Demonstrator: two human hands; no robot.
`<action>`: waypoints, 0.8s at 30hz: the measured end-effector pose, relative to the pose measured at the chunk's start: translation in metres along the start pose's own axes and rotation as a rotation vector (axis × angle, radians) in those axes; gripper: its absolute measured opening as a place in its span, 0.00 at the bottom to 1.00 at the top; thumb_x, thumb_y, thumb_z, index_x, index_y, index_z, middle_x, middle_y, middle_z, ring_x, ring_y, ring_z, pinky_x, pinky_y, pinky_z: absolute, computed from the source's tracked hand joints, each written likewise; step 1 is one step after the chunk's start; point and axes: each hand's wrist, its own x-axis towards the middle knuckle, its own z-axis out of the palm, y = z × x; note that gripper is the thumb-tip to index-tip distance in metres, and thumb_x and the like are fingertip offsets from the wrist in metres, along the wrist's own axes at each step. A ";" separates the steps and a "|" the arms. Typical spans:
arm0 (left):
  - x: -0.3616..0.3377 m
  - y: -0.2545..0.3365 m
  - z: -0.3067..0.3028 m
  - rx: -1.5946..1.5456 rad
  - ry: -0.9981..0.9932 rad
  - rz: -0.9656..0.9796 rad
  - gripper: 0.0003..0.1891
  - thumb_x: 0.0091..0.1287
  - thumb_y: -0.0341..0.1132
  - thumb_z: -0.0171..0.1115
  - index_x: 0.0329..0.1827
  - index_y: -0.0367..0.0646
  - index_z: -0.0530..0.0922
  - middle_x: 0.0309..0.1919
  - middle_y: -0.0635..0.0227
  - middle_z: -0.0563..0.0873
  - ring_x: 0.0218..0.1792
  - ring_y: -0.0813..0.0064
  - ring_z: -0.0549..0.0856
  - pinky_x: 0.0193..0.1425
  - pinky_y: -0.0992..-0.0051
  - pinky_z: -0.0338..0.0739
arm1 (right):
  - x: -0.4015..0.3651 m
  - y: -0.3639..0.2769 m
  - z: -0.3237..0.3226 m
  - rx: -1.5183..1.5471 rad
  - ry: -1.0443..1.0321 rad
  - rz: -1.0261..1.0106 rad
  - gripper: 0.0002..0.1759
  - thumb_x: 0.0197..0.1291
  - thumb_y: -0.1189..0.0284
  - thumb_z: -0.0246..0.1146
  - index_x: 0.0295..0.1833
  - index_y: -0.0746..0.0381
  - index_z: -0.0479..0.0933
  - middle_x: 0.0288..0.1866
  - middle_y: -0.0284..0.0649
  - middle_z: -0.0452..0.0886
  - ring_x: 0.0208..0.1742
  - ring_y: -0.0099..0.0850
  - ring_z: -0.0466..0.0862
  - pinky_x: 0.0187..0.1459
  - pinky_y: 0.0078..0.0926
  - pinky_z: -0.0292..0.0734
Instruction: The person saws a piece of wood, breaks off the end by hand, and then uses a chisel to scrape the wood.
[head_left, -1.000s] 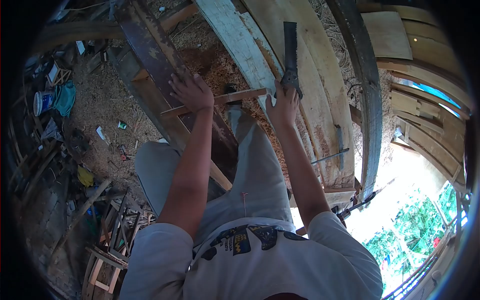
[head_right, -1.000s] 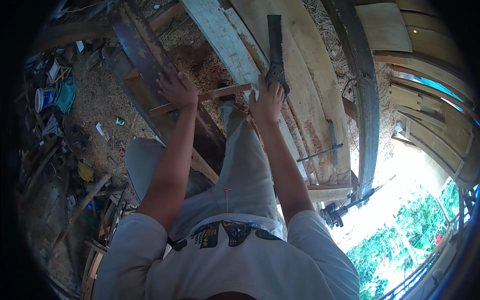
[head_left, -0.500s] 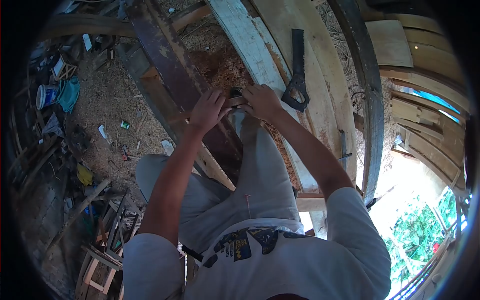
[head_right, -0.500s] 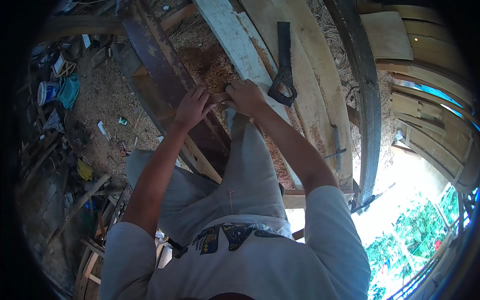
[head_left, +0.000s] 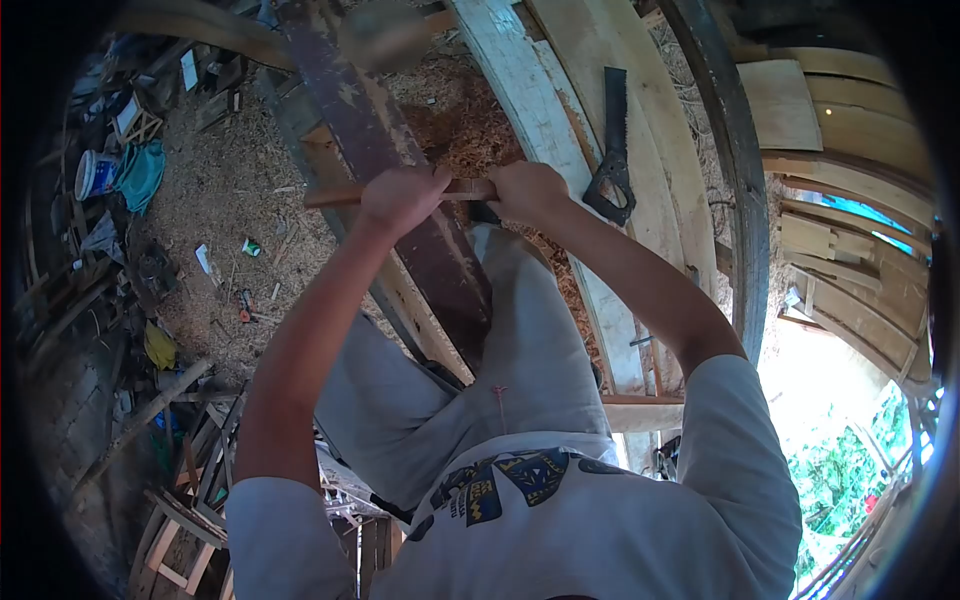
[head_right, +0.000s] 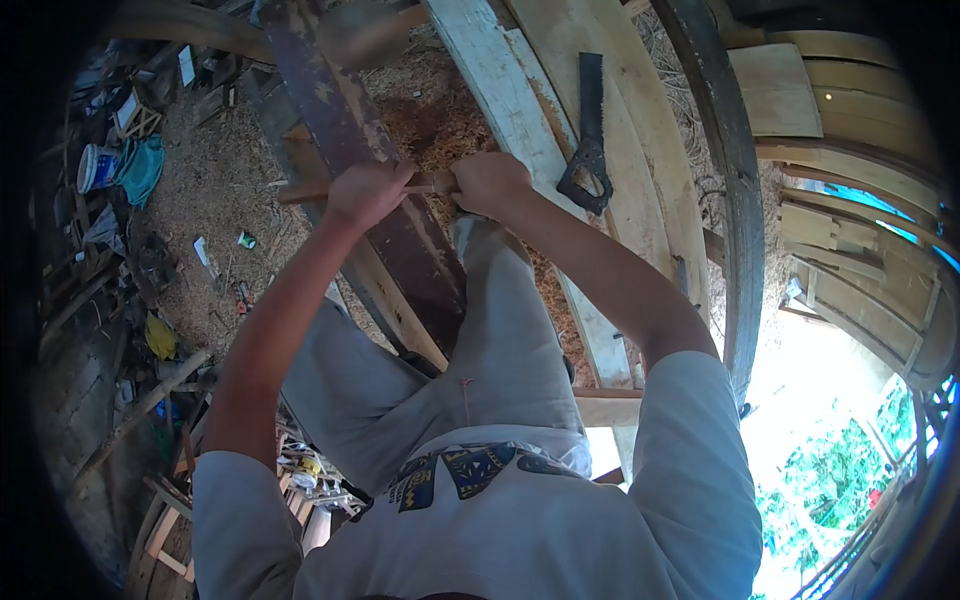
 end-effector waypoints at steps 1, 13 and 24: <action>-0.004 -0.006 -0.005 0.032 -0.077 0.003 0.14 0.76 0.46 0.67 0.53 0.47 0.79 0.34 0.64 0.91 0.39 0.54 0.94 0.39 0.52 0.88 | 0.002 -0.007 0.002 0.048 -0.049 0.011 0.15 0.59 0.61 0.72 0.48 0.54 0.91 0.40 0.46 0.93 0.45 0.46 0.94 0.47 0.51 0.89; -0.061 -0.011 -0.029 -0.004 -0.163 0.106 0.15 0.71 0.51 0.72 0.49 0.53 0.83 0.34 0.65 0.91 0.38 0.57 0.95 0.39 0.54 0.90 | -0.027 -0.050 0.033 0.597 -0.356 0.057 0.17 0.62 0.57 0.72 0.36 0.63 0.84 0.19 0.36 0.74 0.19 0.30 0.78 0.21 0.36 0.72; -0.090 -0.009 0.036 -0.007 -0.001 -0.033 0.10 0.66 0.44 0.76 0.43 0.49 0.89 0.32 0.63 0.92 0.37 0.59 0.94 0.42 0.56 0.91 | -0.032 -0.083 0.030 0.043 -0.218 0.049 0.21 0.63 0.57 0.71 0.51 0.62 0.91 0.37 0.48 0.91 0.38 0.42 0.94 0.42 0.46 0.89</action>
